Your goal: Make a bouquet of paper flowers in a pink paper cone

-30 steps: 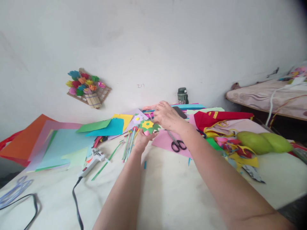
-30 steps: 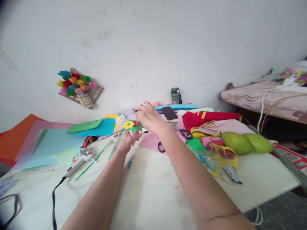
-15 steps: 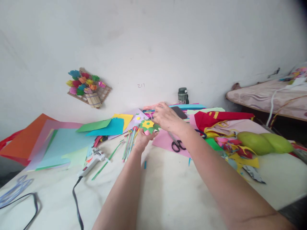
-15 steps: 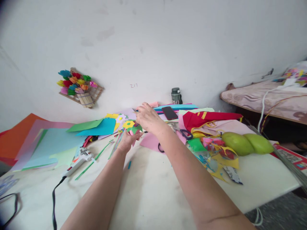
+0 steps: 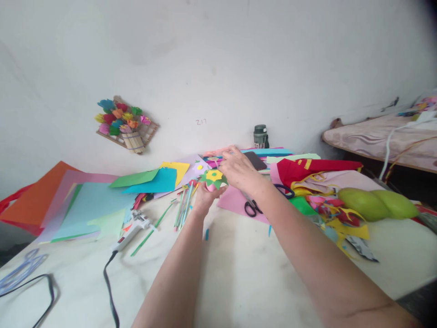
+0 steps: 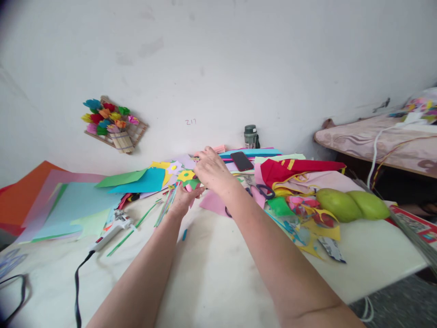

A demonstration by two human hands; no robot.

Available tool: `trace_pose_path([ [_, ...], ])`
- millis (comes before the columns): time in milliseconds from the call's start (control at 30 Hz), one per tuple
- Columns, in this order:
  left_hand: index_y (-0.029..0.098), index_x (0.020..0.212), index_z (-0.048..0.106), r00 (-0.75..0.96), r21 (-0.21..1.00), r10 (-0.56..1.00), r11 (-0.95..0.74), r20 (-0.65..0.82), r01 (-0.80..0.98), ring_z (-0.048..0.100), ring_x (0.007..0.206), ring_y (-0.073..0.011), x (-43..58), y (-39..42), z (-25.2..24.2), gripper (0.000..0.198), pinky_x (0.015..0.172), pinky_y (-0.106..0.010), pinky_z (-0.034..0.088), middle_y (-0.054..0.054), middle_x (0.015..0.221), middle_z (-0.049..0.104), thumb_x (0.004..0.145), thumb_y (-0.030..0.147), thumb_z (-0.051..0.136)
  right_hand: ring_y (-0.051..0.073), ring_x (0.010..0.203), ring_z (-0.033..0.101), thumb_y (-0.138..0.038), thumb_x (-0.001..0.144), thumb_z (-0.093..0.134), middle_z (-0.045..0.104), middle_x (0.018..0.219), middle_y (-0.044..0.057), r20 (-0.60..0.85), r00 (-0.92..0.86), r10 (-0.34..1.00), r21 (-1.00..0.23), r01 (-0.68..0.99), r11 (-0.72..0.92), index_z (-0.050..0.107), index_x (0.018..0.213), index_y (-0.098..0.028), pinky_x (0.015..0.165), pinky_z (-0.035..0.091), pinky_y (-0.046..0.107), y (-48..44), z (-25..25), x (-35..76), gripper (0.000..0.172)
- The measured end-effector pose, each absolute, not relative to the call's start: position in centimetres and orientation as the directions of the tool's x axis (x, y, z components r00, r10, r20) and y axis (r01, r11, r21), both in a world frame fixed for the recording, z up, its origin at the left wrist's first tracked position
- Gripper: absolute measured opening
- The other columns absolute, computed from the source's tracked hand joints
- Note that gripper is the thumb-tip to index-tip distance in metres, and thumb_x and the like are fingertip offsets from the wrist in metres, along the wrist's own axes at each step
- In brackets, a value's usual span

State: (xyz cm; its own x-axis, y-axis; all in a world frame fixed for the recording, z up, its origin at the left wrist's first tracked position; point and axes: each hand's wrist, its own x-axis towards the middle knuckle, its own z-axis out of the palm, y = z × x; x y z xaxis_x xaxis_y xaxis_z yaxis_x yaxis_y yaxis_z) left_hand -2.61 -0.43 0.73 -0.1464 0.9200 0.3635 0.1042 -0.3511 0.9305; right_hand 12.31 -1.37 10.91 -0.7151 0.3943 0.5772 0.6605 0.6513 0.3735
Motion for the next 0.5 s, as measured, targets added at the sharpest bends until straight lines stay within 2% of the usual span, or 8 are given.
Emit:
trace_pose_path([
  [233, 0.016, 0.065, 0.06, -0.227, 0.934, 0.906, -0.351, 0.357, 0.068, 0.049, 0.046, -0.0109, -2.06, -0.03, 0.64, 0.026, 0.046, -0.024, 0.042, 0.002, 0.053, 0.055, 0.052, 0.03, 0.077, 0.026, 0.099, 0.051, -0.012, 0.08, 0.053, 0.07, 0.079, 0.013, 0.597, -0.695, 0.401, 0.319, 0.664, 0.676, 0.074, 0.075, -0.015, 0.091, 0.027, 0.041, -0.68, 10.1, 11.78, 0.022],
  [333, 0.016, 0.072, 0.062, -0.287, 0.929, 0.886, -0.364, 0.365, 0.058, 0.053, 0.05, -0.0126, -2.06, 0.14, 0.67, 0.029, 0.048, -0.025, 0.044, 0.001, 0.059, 0.06, 0.052, 0.029, 0.076, 0.026, 0.099, 0.05, -0.012, 0.081, 0.052, 0.069, 0.078, 0.012, 0.61, -0.693, 0.384, 0.31, 0.655, 0.689, 0.074, 0.079, -0.015, 0.09, 0.026, 0.041, -0.62, 10.0, 11.75, 0.022],
  [500, 0.015, 0.083, 0.064, -0.409, 0.922, 0.837, -0.385, 0.363, 0.031, 0.063, 0.072, -0.018, -1.88, -0.41, 1.38, 0.036, 0.063, -0.028, 0.05, -0.005, 0.08, 0.068, 0.051, 0.025, 0.077, 0.025, 0.104, 0.048, -0.013, 0.077, 0.054, 0.069, 0.099, 0.01, 0.656, -0.675, 0.338, 0.257, 0.621, 0.741, 0.071, 0.094, -0.016, 0.091, 0.026, 0.04, -0.87, 10.43, 12.24, 0.024],
])
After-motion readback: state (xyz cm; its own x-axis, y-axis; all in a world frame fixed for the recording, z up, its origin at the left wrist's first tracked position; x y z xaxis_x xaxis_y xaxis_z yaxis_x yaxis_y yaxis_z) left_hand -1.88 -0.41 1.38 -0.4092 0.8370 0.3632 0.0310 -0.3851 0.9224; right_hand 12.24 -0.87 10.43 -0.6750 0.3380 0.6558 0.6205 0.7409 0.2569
